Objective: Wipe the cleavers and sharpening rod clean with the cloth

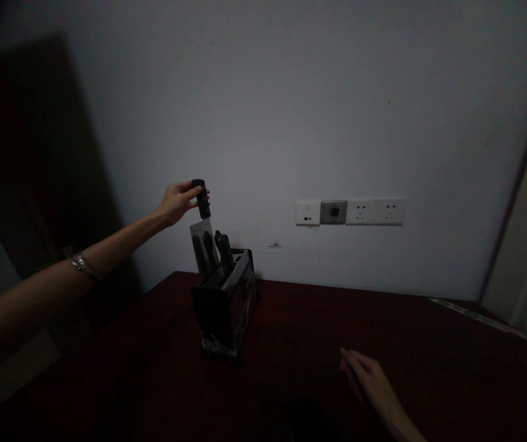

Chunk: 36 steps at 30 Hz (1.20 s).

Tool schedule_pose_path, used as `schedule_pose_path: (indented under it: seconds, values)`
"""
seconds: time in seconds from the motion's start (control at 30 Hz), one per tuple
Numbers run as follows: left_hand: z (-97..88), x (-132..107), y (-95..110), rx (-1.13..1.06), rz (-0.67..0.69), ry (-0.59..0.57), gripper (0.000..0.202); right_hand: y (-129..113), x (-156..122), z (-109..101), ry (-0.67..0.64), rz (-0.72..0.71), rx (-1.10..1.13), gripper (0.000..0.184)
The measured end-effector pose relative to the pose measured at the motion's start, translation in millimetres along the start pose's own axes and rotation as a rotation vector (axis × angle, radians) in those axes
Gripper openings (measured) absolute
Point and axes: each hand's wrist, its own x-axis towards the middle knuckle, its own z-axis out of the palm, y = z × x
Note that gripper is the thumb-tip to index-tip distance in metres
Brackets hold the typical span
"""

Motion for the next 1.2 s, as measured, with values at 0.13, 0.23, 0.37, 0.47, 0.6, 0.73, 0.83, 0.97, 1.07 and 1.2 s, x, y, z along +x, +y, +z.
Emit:
schedule_pose_path:
  seconds: [0.13, 0.23, 0.37, 0.47, 0.6, 0.73, 0.83, 0.97, 1.07, 1.2]
  values:
    - [-0.1, -4, -2, -0.001, -0.023, -0.01, 0.017, 2, 2, 0, -0.019, -0.011, 0.007, 0.05]
    - [-0.5, -5, -5, -0.015, -0.03, -0.009, 0.016, 4, 3, 0, -0.026, -0.012, 0.0, 0.049]
    - [-0.7, -8, -8, -0.016, -0.037, 0.002, 0.015, 5, 3, -1, -0.02, -0.006, 0.002, 0.049]
    - [-0.7, -10, -9, -0.009, -0.052, 0.005, 0.015, 4, 2, -1, -0.019, -0.025, -0.007, 0.049]
    - [-0.9, -14, -11, -0.013, -0.06, 0.001, 0.017, 1, 1, 0, -0.014, -0.016, -0.006, 0.049]
    - [-1.2, -17, -14, -0.018, -0.077, -0.009, 0.019, 2, 2, 0, -0.015, -0.024, -0.003, 0.049]
    - [-1.3, -19, -17, -0.022, -0.086, -0.014, 0.02, 7, 4, -1, -0.026, -0.023, -0.003, 0.05]
    - [-1.3, -22, -19, -0.03, -0.103, -0.012, 0.02, 13, 5, -1, -0.027, 0.005, 0.005, 0.05]
    - [-1.5, -24, -22, -0.032, -0.115, -0.013, 0.02, 12, 5, -1, -0.032, -0.005, 0.003, 0.05]
    - [-1.9, -27, -25, -0.036, -0.129, -0.02, 0.023, 8, 3, -1, -0.041, -0.012, 0.002, 0.051]
